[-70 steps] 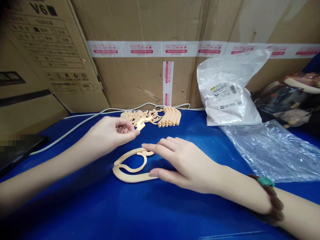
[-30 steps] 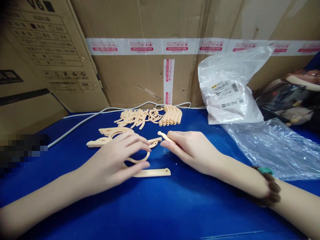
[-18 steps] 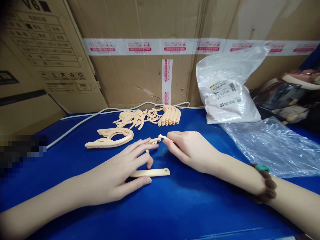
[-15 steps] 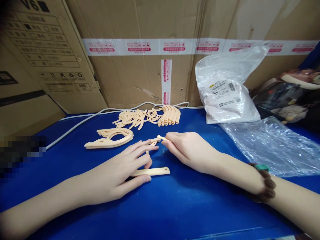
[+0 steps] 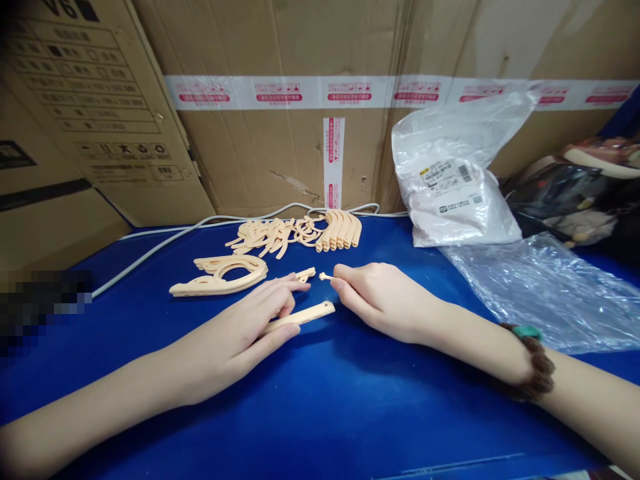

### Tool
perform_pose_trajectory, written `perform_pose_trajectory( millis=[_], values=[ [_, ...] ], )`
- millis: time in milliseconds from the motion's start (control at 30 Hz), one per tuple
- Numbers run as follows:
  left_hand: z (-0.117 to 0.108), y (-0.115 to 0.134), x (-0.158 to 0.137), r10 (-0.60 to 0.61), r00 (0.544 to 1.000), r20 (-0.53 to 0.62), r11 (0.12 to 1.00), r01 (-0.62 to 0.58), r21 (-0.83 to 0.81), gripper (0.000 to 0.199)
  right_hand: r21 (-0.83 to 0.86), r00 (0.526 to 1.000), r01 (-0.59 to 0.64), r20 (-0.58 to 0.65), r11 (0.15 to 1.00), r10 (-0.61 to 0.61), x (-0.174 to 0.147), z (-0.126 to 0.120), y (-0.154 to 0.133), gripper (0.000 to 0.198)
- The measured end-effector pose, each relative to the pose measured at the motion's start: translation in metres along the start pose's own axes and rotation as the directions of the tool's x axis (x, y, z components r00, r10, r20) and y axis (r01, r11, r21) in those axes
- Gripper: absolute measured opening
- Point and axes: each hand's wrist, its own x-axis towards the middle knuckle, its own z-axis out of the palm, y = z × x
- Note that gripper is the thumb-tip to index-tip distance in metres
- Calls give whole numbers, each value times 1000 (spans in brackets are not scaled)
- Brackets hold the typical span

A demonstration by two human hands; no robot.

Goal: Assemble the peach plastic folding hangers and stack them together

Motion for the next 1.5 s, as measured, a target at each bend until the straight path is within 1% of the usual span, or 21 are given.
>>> perform_pose_trajectory(
  millis=[100,267,500,667,800,1067,1233,1367,1433,1500],
  values=[
    [0,0,0,-19,1000,-19,999,18,-39,19,3,1000,20,23,1000,-20,-1,0,0,36],
    [0,-1,-1,-46,998,-40,994,42,-98,17,85,998,18,57,996,-23,-2,0,-3,38],
    [1,-2,0,-45,996,-75,994,37,-103,19,129,998,18,62,991,-26,-3,-2,-5,35],
    [2,-2,1,-60,994,-91,994,51,-91,19,140,999,37,12,989,-40,-3,-4,-6,35],
    [2,-1,-1,-54,993,-105,995,45,-89,19,129,1000,27,-3,991,-27,-3,-4,-7,35],
    [3,-2,-2,-66,995,-71,995,60,-77,17,154,1000,-15,29,988,10,-2,1,-8,41],
    [4,-2,-1,9,1000,-29,1000,-9,11,25,226,997,-56,71,973,41,-1,2,-8,41],
    [4,-4,0,16,999,-43,1000,-15,16,26,283,995,-67,93,957,43,-1,1,-7,43],
    [4,-4,0,13,999,-36,1000,-13,13,26,260,995,-49,97,964,25,-1,1,-7,42],
    [4,-5,-2,9,1000,-28,1000,-9,8,26,200,997,-18,81,980,1,0,0,-7,41]
  ],
)
